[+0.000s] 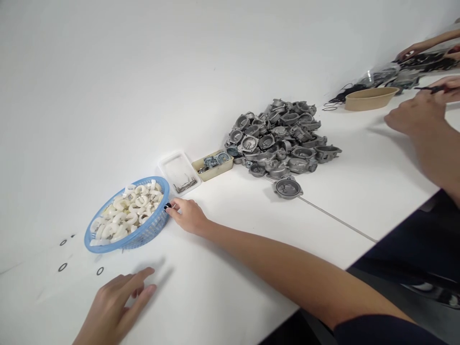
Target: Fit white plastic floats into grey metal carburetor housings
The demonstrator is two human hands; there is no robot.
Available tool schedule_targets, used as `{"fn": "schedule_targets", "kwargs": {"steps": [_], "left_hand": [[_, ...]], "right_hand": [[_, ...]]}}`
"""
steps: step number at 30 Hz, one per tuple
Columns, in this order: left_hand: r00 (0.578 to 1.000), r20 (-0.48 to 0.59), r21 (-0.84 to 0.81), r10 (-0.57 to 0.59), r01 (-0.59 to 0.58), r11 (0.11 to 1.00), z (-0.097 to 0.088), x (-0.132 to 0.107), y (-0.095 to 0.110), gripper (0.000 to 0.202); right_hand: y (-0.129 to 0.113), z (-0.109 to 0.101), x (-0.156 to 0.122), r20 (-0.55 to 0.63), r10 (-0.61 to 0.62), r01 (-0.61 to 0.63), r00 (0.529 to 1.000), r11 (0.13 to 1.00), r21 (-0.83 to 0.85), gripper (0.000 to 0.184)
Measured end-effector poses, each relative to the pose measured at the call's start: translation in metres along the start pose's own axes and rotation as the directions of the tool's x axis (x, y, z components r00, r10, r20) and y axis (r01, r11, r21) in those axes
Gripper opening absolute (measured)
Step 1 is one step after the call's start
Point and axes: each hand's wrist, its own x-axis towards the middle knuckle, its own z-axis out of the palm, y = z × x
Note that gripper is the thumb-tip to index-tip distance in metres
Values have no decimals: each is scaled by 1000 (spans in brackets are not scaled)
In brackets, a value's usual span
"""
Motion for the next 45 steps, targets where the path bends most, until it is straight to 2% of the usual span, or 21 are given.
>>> {"fn": "schedule_targets", "kwargs": {"steps": [12, 18, 26, 34, 45], "left_hand": [[1000, 2, -1, 14, -14, 1000, -1, 1, 3, 27], [999, -14, 1, 34, -34, 999, 0, -1, -2, 27], [1000, 10, -4, 5, -5, 1000, -2, 1, 3, 28], [999, 14, 27, 46, -46, 999, -12, 10, 12, 33], [998, 4, 29, 67, -67, 997, -9, 11, 11, 33]], "right_hand": [[1, -2, 2, 41, 14, -13, 999, 999, -37, 22], [6, 0, 1, 41, 6, -5, 999, 1000, -19, 39], [-1, -2, 1, -16, -49, 50, 999, 998, 37, 31], [-9, -1, -3, -30, -16, 18, 999, 998, 63, 28], [-7, 3, -2, -25, -1, 2, 1000, 999, 45, 25]]}}
